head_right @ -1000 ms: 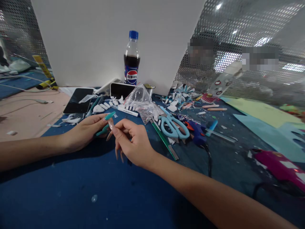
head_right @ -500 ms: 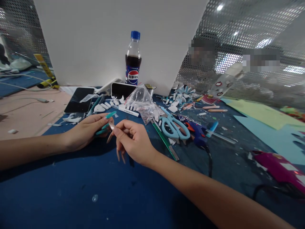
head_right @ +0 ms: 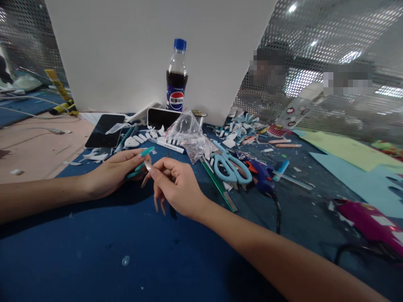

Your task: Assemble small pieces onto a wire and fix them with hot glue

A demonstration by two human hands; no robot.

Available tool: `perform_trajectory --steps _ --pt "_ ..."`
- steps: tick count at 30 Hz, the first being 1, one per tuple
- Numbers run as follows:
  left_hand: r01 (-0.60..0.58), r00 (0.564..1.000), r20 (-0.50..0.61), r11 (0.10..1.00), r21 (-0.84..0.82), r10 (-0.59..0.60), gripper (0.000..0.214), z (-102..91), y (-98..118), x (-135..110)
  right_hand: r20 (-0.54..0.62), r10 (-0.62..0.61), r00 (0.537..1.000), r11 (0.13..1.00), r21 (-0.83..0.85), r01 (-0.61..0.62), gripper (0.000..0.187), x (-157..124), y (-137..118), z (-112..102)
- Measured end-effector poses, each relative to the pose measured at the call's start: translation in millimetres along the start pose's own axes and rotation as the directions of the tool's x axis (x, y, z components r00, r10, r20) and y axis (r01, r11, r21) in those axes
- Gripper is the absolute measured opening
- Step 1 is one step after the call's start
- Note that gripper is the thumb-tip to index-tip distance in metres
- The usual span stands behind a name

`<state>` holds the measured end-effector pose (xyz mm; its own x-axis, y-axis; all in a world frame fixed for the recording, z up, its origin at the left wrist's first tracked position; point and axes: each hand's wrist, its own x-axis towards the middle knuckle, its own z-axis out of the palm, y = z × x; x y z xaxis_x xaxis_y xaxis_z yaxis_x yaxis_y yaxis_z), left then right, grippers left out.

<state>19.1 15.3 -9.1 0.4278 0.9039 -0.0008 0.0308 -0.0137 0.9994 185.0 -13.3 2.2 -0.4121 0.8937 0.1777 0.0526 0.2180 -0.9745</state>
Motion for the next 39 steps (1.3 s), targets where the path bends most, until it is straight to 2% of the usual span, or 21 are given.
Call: perform_trajectory --steps 11,19,24,29,33,35,39 --pt "-0.042 0.999 0.03 0.999 0.024 0.042 0.025 -1.7 -0.5 -1.7 -0.015 0.048 0.999 0.999 -0.026 -0.048 0.021 1.6 0.4 0.1" --pt "-0.123 0.99 -0.033 0.948 0.292 0.138 0.028 -0.9 4.9 -5.6 0.023 0.041 0.999 0.998 -0.042 -0.04 0.022 2.4 0.7 -0.8" --pt "-0.226 0.956 -0.084 0.885 0.406 0.283 0.028 -3.7 5.5 -6.3 0.031 0.046 0.998 0.998 0.03 -0.047 0.026 4.0 3.4 -1.0" --pt "-0.259 0.934 -0.098 0.838 0.48 0.345 0.026 -3.9 5.3 -8.1 -0.003 0.051 0.999 0.999 0.016 -0.051 0.029 3.7 4.2 -0.8" --pt "-0.305 0.899 -0.079 0.747 0.591 0.43 0.023 -2.4 5.9 -12.2 0.002 0.061 0.998 0.998 -0.023 -0.061 0.029 3.1 3.8 -0.5" --pt "-0.345 0.86 -0.064 0.67 0.657 0.506 0.022 -1.5 6.6 -15.1 0.012 0.064 0.998 0.997 -0.045 -0.063 0.029 3.1 4.2 -0.8" --pt "-0.447 0.771 0.058 0.474 0.759 0.634 0.021 -1.4 7.6 -18.0 0.035 0.071 0.997 0.994 -0.091 -0.068 0.027 3.4 5.2 -1.2"
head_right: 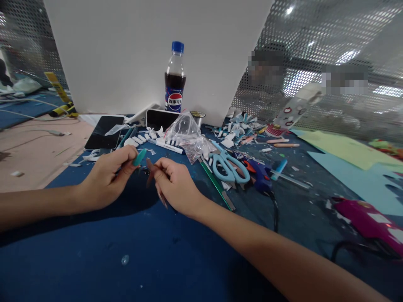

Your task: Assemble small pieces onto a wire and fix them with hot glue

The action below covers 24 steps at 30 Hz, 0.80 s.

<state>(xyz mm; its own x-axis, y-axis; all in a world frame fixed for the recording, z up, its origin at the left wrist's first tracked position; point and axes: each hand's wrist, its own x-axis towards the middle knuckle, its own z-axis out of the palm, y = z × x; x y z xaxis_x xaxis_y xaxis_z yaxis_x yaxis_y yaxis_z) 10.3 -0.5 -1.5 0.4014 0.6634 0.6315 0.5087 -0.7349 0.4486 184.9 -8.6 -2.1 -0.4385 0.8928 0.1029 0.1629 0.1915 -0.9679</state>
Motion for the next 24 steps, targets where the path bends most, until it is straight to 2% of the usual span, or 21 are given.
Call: perform_trajectory --steps 5,10,15,19,22,24 --pt "-0.08 0.996 -0.017 0.984 0.161 0.084 0.02 -0.1 -7.2 1.7 -0.003 -0.005 1.0 0.999 -0.032 0.005 0.024 1.1 1.2 0.4" --pt "-0.202 0.976 -0.015 0.927 0.316 0.218 0.02 -0.7 -11.3 4.0 0.026 0.035 0.999 0.999 -0.036 -0.034 0.024 2.5 3.5 1.6" --pt "-0.207 0.969 -0.058 0.921 0.329 0.238 0.021 -0.6 -11.2 4.2 0.027 0.056 0.998 0.997 0.058 -0.057 0.031 2.6 2.8 2.7" --pt "-0.292 0.949 -0.039 0.917 0.271 0.313 0.021 0.1 -12.6 3.2 0.0 -0.018 1.0 0.984 0.175 0.018 0.035 1.9 2.2 2.0" --pt "-0.364 0.925 -0.023 0.9 0.241 0.38 0.02 0.7 -12.6 3.0 0.014 -0.089 0.996 0.991 0.103 0.087 0.037 0.4 0.8 0.7" --pt "-0.36 0.924 -0.049 0.906 0.222 0.379 0.02 0.7 -12.2 2.9 0.044 -0.13 0.991 0.992 0.007 0.13 0.036 -0.7 -1.3 -0.2"
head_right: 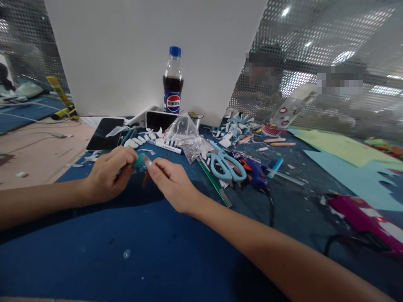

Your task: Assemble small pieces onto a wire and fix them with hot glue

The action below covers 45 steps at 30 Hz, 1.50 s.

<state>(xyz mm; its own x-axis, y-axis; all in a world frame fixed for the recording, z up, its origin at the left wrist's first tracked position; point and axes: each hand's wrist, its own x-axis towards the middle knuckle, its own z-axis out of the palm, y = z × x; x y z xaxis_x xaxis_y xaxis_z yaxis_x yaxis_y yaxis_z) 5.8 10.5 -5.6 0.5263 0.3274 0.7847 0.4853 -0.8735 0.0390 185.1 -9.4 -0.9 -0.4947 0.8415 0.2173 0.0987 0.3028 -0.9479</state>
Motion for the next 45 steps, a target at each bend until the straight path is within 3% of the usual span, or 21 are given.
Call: perform_trajectory --steps 5,8,11,14,21,27,33,38,45 --pt "0.204 0.978 -0.018 0.977 -0.059 -0.206 0.02 -0.3 -2.3 -0.9 -0.016 -0.127 0.992 0.97 -0.211 0.121 0.033 0.2 -4.4 -1.7" --pt "0.281 0.959 -0.025 0.956 -0.088 -0.284 0.021 0.6 -5.2 -0.4 -0.093 -0.119 0.989 0.978 -0.181 0.101 0.034 1.3 -2.9 -2.3" --pt "0.257 0.966 0.042 0.961 -0.105 -0.253 0.02 1.3 -5.5 1.0 -0.117 -0.066 0.991 0.998 -0.013 0.065 0.033 1.6 -0.2 -2.0" --pt "0.215 0.973 0.114 0.97 -0.111 -0.203 0.019 1.5 -3.9 1.6 -0.065 -0.005 0.998 0.994 0.11 0.012 0.032 1.1 0.9 -0.7" --pt "0.231 0.969 0.109 0.97 -0.072 -0.223 0.019 1.0 -2.3 2.7 0.019 0.048 0.999 0.981 0.185 -0.05 0.034 1.5 -0.3 0.9" --pt "0.241 0.968 0.085 0.967 -0.087 -0.234 0.018 -0.1 -1.7 3.2 0.063 0.013 0.998 0.976 0.218 -0.026 0.035 2.1 0.9 0.5" --pt "0.262 0.962 0.104 0.96 -0.097 -0.252 0.019 0.2 -1.1 2.3 -0.047 -0.004 0.999 0.985 0.175 0.012 0.029 2.4 0.6 0.5" --pt "0.359 0.93 0.139 0.923 -0.14 -0.34 0.02 -1.7 -4.5 3.0 -0.164 0.016 0.986 0.986 0.167 0.012 0.027 3.4 -0.3 -0.1" --pt "0.43 0.892 0.151 0.903 0.014 -0.427 0.006 5.3 -20.7 3.8 -0.315 0.005 0.949 0.984 0.171 0.051 0.026 5.3 1.9 -3.4"
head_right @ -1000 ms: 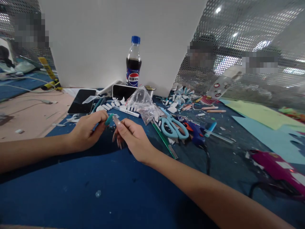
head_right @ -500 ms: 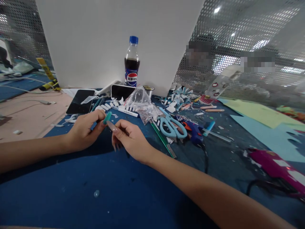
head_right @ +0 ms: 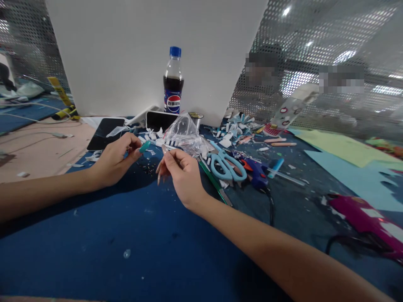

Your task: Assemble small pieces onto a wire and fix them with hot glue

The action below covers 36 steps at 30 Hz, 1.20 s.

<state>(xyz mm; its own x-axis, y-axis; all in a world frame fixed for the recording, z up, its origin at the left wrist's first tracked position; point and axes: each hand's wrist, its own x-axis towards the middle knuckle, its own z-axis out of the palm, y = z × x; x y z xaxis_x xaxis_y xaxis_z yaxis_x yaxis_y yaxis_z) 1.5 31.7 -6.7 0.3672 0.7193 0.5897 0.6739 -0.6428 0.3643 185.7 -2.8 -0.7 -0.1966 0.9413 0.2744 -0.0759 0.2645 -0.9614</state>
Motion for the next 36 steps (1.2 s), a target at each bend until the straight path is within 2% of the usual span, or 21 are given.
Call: perform_trajectory --steps 4,10,15,20,23,25,29,33,36 --pt "-0.022 0.998 0.057 0.997 0.078 0.017 0.006 5.0 -3.8 1.7 -0.03 -0.006 1.0 0.999 -0.038 0.005 0.025 3.7 3.4 -3.2" --pt "0.002 0.992 0.127 0.994 0.107 -0.016 0.008 6.5 -5.0 1.6 -0.042 -0.132 0.99 0.961 -0.252 0.118 0.022 6.4 5.2 -7.5" --pt "0.029 0.99 0.134 0.993 0.117 -0.044 0.011 7.4 -5.1 1.1 -0.016 -0.109 0.994 0.963 -0.251 0.101 0.019 8.5 6.3 -8.5" --pt "0.073 0.994 0.082 0.996 0.054 -0.077 0.006 1.7 -2.7 3.5 -0.002 -0.099 0.995 0.966 -0.239 0.096 0.02 9.1 6.8 -8.7" --pt "0.093 0.996 0.007 0.995 -0.017 -0.093 0.017 -1.9 -2.7 5.6 -0.014 -0.107 0.994 0.967 -0.233 0.101 0.022 8.4 7.6 -9.2" --pt "0.099 0.995 0.003 0.995 -0.022 -0.099 0.017 -2.5 -3.1 6.6 -0.024 -0.109 0.994 0.965 -0.242 0.1 0.024 7.4 7.8 -9.4" --pt "0.169 0.981 0.088 0.984 0.048 -0.173 0.02 -1.7 -3.1 8.0 -0.076 -0.075 0.994 0.966 -0.252 0.054 0.025 6.1 6.4 -9.0" --pt "0.228 0.934 0.258 0.969 0.099 -0.246 0.023 0.0 -4.9 9.9 -0.142 -0.042 0.989 0.974 -0.228 0.008 0.029 6.6 5.7 -8.5" --pt "0.235 0.915 0.309 0.965 0.114 -0.259 0.024 2.5 -8.0 11.5 -0.138 -0.033 0.99 0.976 -0.218 0.002 0.029 7.2 6.6 -8.5"
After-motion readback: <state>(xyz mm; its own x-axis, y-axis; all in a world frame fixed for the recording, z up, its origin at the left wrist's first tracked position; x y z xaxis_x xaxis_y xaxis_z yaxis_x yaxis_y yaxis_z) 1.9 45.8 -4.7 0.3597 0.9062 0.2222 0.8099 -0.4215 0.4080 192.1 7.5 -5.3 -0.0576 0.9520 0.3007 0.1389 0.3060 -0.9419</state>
